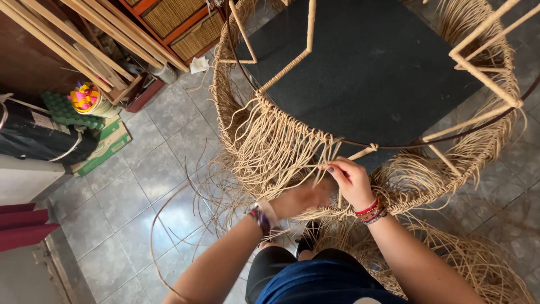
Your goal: Weave straw strands onto a circular furniture frame
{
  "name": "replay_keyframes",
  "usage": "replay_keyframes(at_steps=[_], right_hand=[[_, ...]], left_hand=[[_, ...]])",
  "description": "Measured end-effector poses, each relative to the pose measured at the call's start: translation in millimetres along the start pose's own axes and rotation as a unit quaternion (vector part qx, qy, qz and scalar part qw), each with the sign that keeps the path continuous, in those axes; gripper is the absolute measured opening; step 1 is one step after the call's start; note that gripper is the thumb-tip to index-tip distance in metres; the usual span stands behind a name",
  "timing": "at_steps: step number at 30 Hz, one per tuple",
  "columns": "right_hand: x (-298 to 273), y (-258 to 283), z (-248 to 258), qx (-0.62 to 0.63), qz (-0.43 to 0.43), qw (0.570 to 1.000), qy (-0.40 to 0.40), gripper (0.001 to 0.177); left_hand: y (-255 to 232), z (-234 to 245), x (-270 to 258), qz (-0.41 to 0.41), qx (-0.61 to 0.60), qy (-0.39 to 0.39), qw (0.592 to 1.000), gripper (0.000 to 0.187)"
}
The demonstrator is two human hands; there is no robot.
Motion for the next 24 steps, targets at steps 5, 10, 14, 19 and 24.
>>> replay_keyframes(at_steps=[5, 10, 14, 19, 24], right_hand=[[3.3, 6.7, -0.8, -0.003, 0.006, 1.0, 0.006, 0.01], [7.4, 5.7, -16.1, 0.032, 0.0, 0.999, 0.038, 0.015], [2.3, -23.4, -19.9, 0.054, -0.022, 0.998, 0.037, 0.014], [-5.6, 20.5, 3.7, 0.139, -0.06, 0.988, -0.031, 0.019], [-19.7, -5.8, 7.0, 0.211, -0.159, 0.963, -0.057, 0.014]], left_hand=[[180.3, -30.5, -41.0, -0.005, 0.464, 0.178, 0.868, 0.025], [109.5, 4.6, -35.2, 0.195, 0.451, 0.153, 0.857, 0.066], [-37.1, 45.2, 12.5, -0.208, 0.119, -0.349, 0.906, 0.024], [-60.8, 56.9, 42.1, -0.268, 0.175, -0.425, 0.847, 0.035], [-99.8, 90.4, 71.8, -0.3, 0.157, -0.45, 0.826, 0.041]])
Point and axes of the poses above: each hand's wrist, its own x-axis towards the middle knuckle, its own z-axis out of the back of the hand, y = z × x, the point moved 9 cm from there along x, towards the middle knuckle, and after that the axes turned 11 degrees about -z, right-handed, at the moved point
